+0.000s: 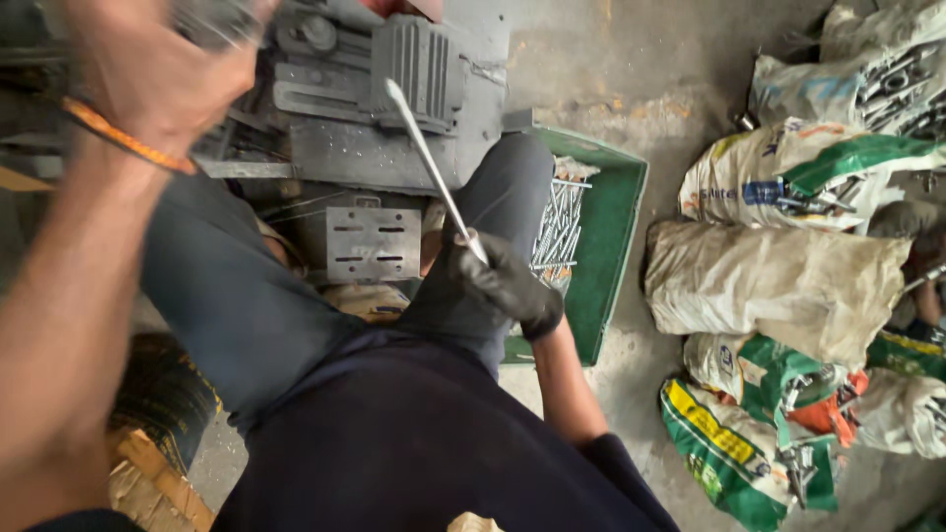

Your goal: The person sits on the workshop floor holding a bundle of perforated metal tubes in one hand and a long steel mandrel in the other. They repeatedly align a tube against the machine and press the mandrel through its holes, working the parts one at a time and setting finished tubes aside.

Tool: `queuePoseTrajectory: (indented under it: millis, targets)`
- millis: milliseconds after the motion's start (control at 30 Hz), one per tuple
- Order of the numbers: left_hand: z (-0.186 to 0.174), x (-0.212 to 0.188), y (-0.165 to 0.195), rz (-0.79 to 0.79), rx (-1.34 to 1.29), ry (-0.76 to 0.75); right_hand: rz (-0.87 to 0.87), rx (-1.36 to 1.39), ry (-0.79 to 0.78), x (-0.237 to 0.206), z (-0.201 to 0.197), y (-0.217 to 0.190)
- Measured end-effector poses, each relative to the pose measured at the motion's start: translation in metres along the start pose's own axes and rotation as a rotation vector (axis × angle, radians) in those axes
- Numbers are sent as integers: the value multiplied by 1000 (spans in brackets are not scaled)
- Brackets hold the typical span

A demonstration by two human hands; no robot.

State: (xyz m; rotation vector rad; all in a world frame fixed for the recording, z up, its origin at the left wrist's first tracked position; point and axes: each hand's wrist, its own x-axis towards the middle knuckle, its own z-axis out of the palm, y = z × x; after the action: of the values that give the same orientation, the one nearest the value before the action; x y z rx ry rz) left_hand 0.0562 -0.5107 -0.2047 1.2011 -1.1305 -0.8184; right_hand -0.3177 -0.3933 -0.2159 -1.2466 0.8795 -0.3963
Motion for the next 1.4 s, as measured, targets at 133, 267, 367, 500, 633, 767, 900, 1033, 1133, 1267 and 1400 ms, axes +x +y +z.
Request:
queuePoseTrajectory:
  millis: [133,267,367,500,633,767,900,1033,1133,1267,1400]
  targets:
    - [17,-6,6,-294,-619,141,-4,113,80,-3,14,12]
    - [28,-8,8,-536,-850,167,-56,145,-1,5,22,4]
    - [36,-11,7,-578,-877,152,-26,132,24,10,23,-1]
    - [47,-16,3,-398,-794,107,-4,157,17,17,22,0]
    - [60,-23,-7,-414,-637,156,16,189,22,28,22,-3]
    - [74,-31,-23,-470,-413,8,180,57,123,56,29,-17]
    - [84,-39,-45,-532,-445,-90,156,221,175,99,36,-30]
    - [88,-44,-70,-592,-454,14,161,207,225,135,30,-34]
    - [88,-45,-89,-662,-468,103,213,224,348,162,21,-30]
    - [88,-43,-113,-774,-526,205,244,187,451,210,10,-11]
    - [90,-40,-132,-771,-538,348,65,49,487,244,6,13]
